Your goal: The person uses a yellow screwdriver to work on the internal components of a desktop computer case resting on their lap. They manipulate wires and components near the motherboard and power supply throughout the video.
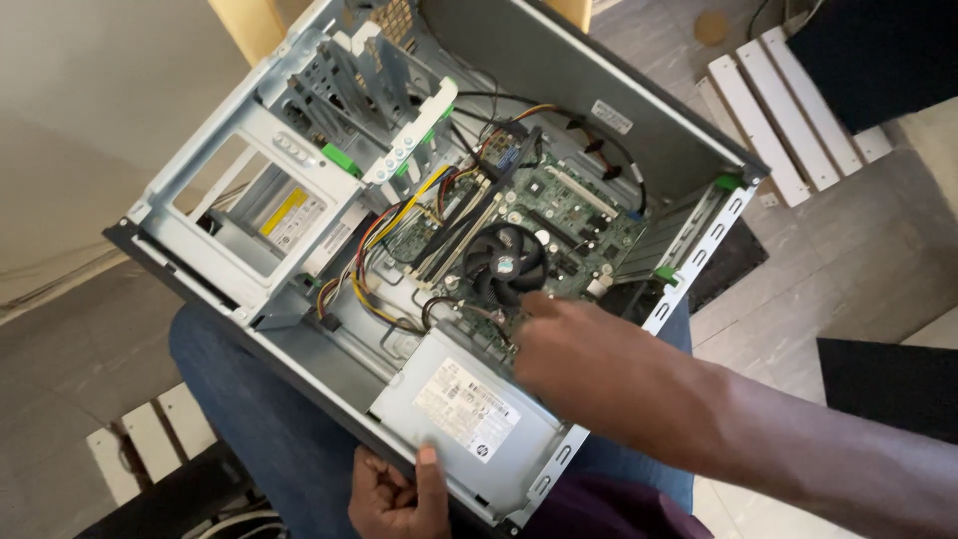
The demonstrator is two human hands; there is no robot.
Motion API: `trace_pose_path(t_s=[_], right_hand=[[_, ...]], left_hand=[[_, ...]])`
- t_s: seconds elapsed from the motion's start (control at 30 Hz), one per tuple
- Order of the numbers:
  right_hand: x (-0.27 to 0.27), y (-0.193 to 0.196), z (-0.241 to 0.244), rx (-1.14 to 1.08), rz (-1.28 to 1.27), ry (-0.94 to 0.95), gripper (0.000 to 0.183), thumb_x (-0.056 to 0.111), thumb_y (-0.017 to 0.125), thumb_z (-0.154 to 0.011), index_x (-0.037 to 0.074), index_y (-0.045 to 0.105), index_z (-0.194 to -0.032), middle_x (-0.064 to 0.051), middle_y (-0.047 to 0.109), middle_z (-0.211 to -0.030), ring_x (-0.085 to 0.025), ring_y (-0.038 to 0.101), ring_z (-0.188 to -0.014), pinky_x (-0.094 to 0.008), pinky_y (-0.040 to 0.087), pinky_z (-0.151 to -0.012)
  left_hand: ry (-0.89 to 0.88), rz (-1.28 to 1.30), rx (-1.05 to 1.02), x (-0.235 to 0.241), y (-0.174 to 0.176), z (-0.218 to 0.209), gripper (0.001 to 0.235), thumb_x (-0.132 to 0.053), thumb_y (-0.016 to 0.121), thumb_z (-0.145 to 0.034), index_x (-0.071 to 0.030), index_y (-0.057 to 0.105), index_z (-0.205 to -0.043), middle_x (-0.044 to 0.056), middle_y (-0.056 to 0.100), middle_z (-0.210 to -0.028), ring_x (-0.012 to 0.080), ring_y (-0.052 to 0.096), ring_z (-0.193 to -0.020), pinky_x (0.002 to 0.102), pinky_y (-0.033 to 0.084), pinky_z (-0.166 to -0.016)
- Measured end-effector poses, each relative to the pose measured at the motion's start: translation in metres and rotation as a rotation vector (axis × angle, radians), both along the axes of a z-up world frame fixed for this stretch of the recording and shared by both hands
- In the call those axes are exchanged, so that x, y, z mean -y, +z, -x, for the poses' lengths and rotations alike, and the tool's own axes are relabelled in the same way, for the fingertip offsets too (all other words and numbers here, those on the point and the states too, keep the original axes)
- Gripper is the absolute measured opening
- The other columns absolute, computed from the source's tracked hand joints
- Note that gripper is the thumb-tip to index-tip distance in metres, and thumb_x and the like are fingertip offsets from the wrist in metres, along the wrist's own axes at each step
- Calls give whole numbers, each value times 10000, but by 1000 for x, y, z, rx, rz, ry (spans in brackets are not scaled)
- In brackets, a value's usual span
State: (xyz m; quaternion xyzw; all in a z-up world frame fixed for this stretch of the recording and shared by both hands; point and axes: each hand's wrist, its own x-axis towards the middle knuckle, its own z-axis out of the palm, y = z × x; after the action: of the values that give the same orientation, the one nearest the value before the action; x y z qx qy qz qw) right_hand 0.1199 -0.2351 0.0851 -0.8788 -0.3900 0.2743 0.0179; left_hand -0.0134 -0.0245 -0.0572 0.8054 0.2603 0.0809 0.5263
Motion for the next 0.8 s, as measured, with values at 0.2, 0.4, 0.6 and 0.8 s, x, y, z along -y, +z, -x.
trace_pose_path(t_s=[0.2, 0.4, 0.6, 0.8], right_hand=[[17, -7, 0, -110, -53, -213, 336, -170, 556, -781, 82, 685, -961, -118, 716, -906, -333, 651, -993, -480, 572, -790], [33, -20, 11, -59, -168, -274, 423, -172, 528, -668, 123, 650, -944, -104, 664, -965, -344, 612, -937, -473, 493, -817], [32, -14, 12, -248, -92, -501, 401, -152, 464, -730, 130, 623, -967, -135, 602, -1027, -391, 663, -842, -516, 510, -694], [38, -16, 12, -77, -234, -283, 314, 172, 440, -1087, 127, 602, -821, -52, 614, -884, -264, 597, -784, -448, 505, -702]], left_hand=[[9, 113, 49, 9, 20, -10, 457, -298, 737, -797, -165, 317, -671, -62, 249, -530, 20, 224, -417, 224, 168, -381], [-2, 167, 79, 6, 10, -7, 420, -295, 725, -791, -174, 337, -684, -74, 215, -607, 26, 213, -483, 225, 162, -414], [-4, 209, 117, 10, 18, -11, 416, -244, 703, -813, -178, 314, -683, -73, 235, -558, 12, 202, -449, 222, 147, -395], [-2, 136, 7, 4, 13, -6, 425, -282, 736, -805, -161, 342, -700, -60, 208, -590, 30, 195, -466, 239, 153, -412]])
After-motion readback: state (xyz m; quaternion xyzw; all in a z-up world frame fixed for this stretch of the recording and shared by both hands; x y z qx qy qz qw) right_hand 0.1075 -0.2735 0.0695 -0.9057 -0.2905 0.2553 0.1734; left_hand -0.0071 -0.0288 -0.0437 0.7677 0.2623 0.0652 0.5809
